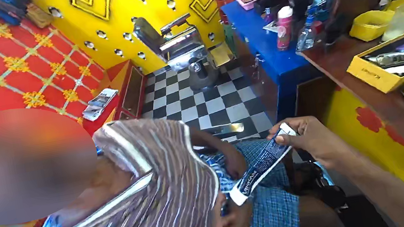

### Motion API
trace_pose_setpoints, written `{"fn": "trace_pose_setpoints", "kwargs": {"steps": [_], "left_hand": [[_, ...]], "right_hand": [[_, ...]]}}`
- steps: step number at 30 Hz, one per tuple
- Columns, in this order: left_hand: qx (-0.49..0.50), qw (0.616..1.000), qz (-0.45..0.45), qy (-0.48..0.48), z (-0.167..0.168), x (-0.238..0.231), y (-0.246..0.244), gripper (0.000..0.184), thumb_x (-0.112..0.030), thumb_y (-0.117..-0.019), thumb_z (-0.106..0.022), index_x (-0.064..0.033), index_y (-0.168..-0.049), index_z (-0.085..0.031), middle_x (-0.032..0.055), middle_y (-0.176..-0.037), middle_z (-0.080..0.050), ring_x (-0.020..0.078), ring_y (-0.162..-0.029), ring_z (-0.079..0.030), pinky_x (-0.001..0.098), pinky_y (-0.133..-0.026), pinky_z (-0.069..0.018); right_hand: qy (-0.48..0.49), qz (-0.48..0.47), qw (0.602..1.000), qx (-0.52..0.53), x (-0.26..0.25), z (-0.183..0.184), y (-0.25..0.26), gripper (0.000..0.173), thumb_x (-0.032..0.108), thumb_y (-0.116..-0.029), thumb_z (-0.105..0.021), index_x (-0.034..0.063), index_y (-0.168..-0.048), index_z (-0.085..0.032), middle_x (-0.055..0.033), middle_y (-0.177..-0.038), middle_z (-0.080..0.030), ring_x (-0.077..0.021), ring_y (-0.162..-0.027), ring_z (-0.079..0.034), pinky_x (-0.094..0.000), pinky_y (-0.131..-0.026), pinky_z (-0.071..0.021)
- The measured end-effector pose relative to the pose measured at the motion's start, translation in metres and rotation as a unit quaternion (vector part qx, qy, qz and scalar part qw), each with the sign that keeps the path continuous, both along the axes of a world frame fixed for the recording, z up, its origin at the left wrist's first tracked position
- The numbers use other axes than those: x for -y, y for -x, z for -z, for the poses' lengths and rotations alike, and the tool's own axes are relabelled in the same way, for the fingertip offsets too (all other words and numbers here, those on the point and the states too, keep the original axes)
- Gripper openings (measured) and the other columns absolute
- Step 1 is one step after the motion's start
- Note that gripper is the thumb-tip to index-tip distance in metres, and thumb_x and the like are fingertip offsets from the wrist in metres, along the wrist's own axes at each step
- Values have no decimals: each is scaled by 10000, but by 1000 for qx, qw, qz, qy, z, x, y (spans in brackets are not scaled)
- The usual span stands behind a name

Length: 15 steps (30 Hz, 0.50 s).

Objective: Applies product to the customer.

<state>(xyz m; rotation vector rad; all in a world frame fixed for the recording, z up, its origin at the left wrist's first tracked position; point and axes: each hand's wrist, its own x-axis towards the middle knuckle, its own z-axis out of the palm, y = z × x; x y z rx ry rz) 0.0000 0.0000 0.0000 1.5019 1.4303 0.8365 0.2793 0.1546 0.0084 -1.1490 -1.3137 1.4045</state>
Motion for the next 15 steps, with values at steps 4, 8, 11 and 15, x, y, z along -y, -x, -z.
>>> {"fn": "trace_pose_setpoints", "kwargs": {"steps": [4,8,11,15], "left_hand": [[119,980,-91,-131,-6,18,48,512,-57,-1002,-609,98,-1451,-418,157,-1291,-642,183,-902,-730,345,-771,-651],[110,977,-71,-166,-34,39,135,469,-71,-989,-622,68,-1412,-475,102,-1161,-690,148,-829,-716,302,-708,-641],[70,967,-41,-242,-50,45,187,428,-194,-979,-677,-56,-1370,-575,27,-1094,-724,93,-811,-706,256,-700,-621],[75,956,-38,-280,-61,59,236,512,-308,-1040,-590,-116,-1496,-458,37,-1244,-680,122,-894,-699,299,-790,-617]], "right_hand": [[57,54,983,-165,70,14,88,202,8,-844,-768,4,-1043,-735,-145,-981,-754,-197,-830,-735,-314,-710,-631],[-36,-123,990,54,129,16,136,240,107,-838,-800,53,-1066,-744,-20,-945,-748,-88,-826,-704,-282,-763,-604],[-94,-267,940,190,167,1,195,260,142,-863,-800,50,-1099,-741,-54,-958,-741,-120,-863,-699,-354,-807,-594],[-92,-169,978,81,199,-5,280,313,96,-839,-815,41,-1130,-716,-8,-977,-757,-80,-855,-725,-285,-792,-630]]}}
